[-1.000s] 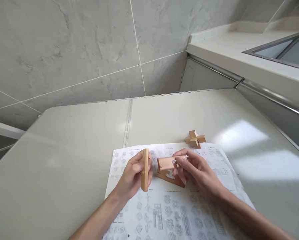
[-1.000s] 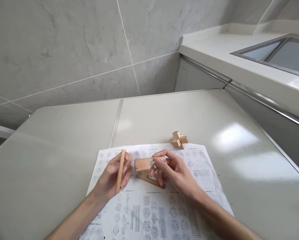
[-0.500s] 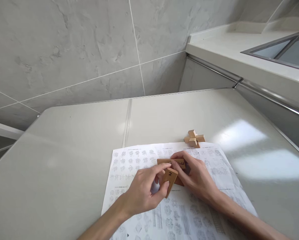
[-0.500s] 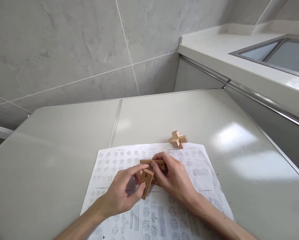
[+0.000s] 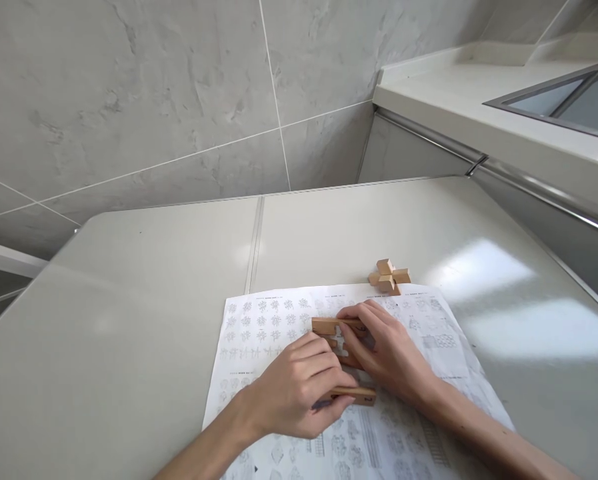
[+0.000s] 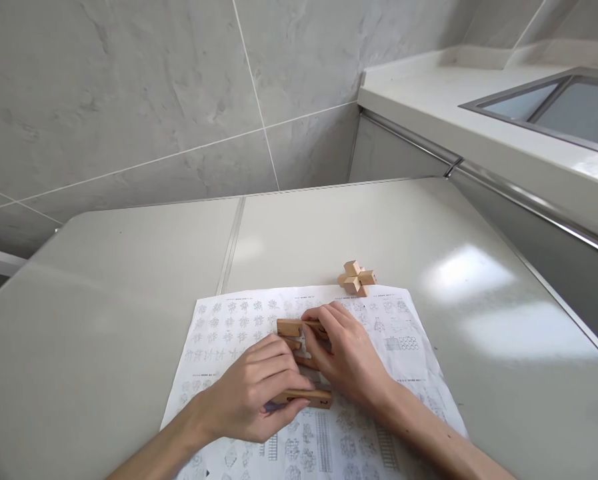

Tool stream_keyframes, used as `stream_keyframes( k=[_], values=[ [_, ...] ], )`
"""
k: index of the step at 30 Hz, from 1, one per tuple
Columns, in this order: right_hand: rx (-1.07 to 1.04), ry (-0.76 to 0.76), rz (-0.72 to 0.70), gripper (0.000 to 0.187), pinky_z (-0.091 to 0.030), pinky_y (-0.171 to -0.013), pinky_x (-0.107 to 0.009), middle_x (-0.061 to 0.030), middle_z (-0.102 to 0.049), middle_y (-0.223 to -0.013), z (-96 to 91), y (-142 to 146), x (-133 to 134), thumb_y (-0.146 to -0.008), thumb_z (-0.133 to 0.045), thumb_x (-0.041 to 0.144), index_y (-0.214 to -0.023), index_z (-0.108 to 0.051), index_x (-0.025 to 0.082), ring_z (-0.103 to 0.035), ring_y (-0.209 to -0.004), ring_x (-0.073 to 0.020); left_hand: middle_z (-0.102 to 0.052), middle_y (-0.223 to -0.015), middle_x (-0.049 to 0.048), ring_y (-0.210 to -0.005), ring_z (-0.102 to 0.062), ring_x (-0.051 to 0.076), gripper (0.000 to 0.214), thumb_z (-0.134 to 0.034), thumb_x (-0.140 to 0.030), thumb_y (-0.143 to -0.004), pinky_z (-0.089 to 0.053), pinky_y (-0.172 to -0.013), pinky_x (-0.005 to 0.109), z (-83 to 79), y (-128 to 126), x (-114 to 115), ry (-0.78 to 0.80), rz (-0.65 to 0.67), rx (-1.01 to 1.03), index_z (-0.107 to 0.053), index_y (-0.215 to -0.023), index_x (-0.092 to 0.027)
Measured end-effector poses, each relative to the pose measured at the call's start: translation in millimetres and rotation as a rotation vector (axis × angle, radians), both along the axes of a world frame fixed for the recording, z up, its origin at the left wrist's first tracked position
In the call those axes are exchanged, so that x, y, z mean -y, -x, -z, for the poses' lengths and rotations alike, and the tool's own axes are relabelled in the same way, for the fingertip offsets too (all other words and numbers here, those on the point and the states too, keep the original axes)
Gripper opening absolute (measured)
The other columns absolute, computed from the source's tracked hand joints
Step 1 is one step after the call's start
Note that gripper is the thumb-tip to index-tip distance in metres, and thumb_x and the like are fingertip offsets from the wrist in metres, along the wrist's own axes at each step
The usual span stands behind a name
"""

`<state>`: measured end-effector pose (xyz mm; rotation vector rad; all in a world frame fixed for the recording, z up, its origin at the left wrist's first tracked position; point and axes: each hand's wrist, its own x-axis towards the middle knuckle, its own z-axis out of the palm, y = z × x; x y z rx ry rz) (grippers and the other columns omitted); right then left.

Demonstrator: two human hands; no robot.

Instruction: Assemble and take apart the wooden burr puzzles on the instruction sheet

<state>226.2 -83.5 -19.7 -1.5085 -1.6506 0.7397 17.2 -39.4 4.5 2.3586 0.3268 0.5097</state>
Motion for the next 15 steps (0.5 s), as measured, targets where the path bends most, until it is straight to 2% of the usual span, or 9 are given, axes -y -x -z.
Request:
stream_keyframes(
  k=[5, 8, 11, 15],
  values=[
    [0.044, -0.018, -0.047, 0.01, -0.053, -0.077, -0.046, -0.0084, -0.072, -0.095, -1.4, 1.0, -0.7, -0.11, -0.053, 0.023, -0.103, -0.06, 0.026, -0.063, -0.092, -0.03, -0.081, -0.089, 0.0061, -0.084, -0.067, 0.027, 0.016, -0.07, -0.018, -0.1, -0.051, -0.083, 0.042, 1.6, -1.3, 0.4, -0.059, -0.037, -0.018, -0.078, -0.112, -0.025],
    [0.04, -0.047, -0.059, 0.014, -0.053, -0.076, -0.045, -0.0076, -0.07, -0.095, -2.5, 1.9, -0.8, -0.11, -0.051, 0.019, -0.101, -0.06, 0.025, -0.061, -0.09, -0.028, -0.08, -0.088, 0.0039, -0.085, -0.066, 0.025, 0.017, -0.07, -0.015, -0.1, -0.053, -0.084, 0.04, 4.1, -1.9, 1.1, -0.117, -0.07, 0.017, -0.076, -0.113, -0.024],
    [0.034, -0.081, -0.073, 0.02, -0.052, -0.075, -0.043, -0.0061, -0.067, -0.092, -2.8, 2.4, -0.8, -0.111, -0.049, 0.015, -0.096, -0.059, 0.025, -0.059, -0.086, -0.0255, -0.078, -0.086, 0.0016, -0.086, -0.064, 0.022, 0.013, -0.072, -0.013, -0.098, -0.054, -0.086, 0.038, 6.6, -2.8, 1.1, -0.199, -0.103, 0.074, -0.074, -0.109, -0.02],
    [0.037, -0.087, -0.088, 0.024, -0.05, -0.073, -0.042, -0.0054, -0.065, -0.09, -2.4, 2.3, -0.7, -0.111, -0.048, 0.013, -0.093, -0.059, 0.024, -0.057, -0.084, -0.0246, -0.073, -0.088, 0.0029, -0.09, -0.064, 0.021, 0.003, -0.073, -0.02, -0.099, -0.056, -0.086, 0.038, 7.6, -3.1, -0.9, -0.243, -0.114, 0.058, -0.071, -0.099, -0.019]
  ],
)
